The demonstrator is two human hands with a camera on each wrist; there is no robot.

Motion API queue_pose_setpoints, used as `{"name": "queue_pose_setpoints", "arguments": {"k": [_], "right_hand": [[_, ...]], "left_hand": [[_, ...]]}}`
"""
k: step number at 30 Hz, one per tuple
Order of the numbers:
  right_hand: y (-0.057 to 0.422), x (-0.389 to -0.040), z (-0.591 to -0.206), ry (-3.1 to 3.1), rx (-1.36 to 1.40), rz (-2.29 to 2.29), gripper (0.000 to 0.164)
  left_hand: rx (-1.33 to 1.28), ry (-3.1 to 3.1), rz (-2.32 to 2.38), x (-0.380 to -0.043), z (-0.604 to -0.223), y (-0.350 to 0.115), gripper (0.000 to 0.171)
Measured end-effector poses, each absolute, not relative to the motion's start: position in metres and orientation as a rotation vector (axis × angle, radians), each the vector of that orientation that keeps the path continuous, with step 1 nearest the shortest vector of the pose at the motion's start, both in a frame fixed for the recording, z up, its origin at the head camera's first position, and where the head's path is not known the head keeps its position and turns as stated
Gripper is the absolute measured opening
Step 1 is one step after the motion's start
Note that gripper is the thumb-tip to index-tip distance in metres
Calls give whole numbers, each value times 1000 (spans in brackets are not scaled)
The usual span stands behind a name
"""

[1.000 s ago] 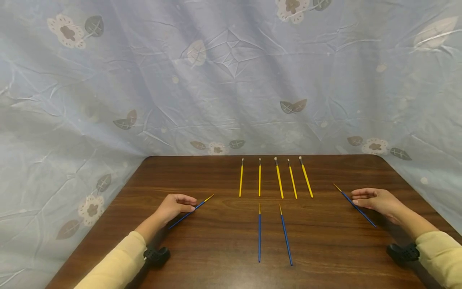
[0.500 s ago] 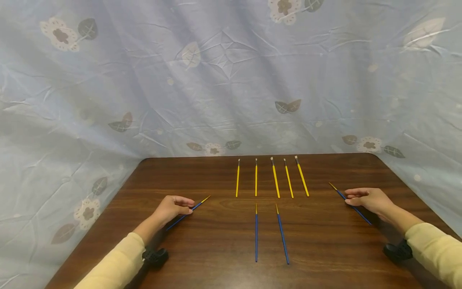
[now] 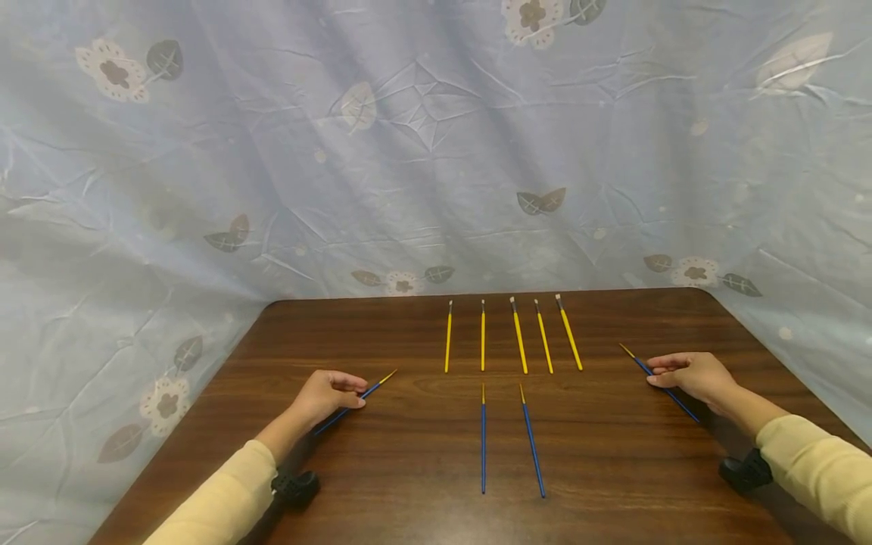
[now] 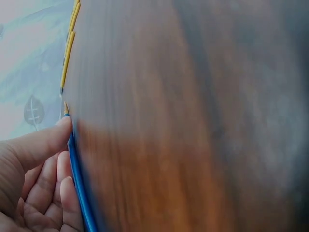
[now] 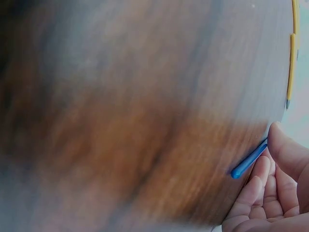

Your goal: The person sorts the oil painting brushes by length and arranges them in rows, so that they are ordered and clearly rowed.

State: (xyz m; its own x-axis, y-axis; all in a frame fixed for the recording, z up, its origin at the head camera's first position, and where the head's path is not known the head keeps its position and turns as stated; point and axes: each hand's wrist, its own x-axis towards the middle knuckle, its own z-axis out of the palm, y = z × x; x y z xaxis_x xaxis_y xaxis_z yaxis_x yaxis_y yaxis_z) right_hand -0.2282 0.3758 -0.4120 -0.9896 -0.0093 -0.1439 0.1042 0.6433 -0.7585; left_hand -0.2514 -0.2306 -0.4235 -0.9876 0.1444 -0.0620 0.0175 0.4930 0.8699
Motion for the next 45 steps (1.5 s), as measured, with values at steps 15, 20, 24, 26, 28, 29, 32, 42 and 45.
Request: {"name": "queue_pose_setpoints", "arguments": {"k": [15, 20, 24, 26, 28, 29, 32, 42, 45], "right_hand": [[376, -229, -411, 2757, 82, -1244, 54], [376, -229, -409, 2787, 93, -1208, 53], [374, -228, -407, 2830, 82, -1173, 53], [373, -229, -407, 2860, 77, -1153, 50], [372, -229, -408, 2886, 76, -1138, 48], [372, -229, -409, 2893, 77, -1136, 47], [371, -229, -410, 2898, 86, -1138, 44], [373, -232, -406, 2818, 97, -1177, 41], [376, -233, -405, 2790, 91, -1176, 41]], "left_hand": [[123, 2632, 1523, -252, -426, -227, 22], [131, 2651, 1508, -253, -426, -227, 20], [129, 2665, 1505, -253, -425, -226, 18], [119, 2671, 1498, -253, -425, -226, 17], [108, 2684, 1482, -253, -426, -225, 16], [103, 2690, 1474, -253, -425, -225, 16], [84, 2705, 1449, -253, -425, -225, 14], [62, 2713, 1376, -250, -417, -223, 12], [71, 2697, 1384, -250, -415, -223, 11]]}}
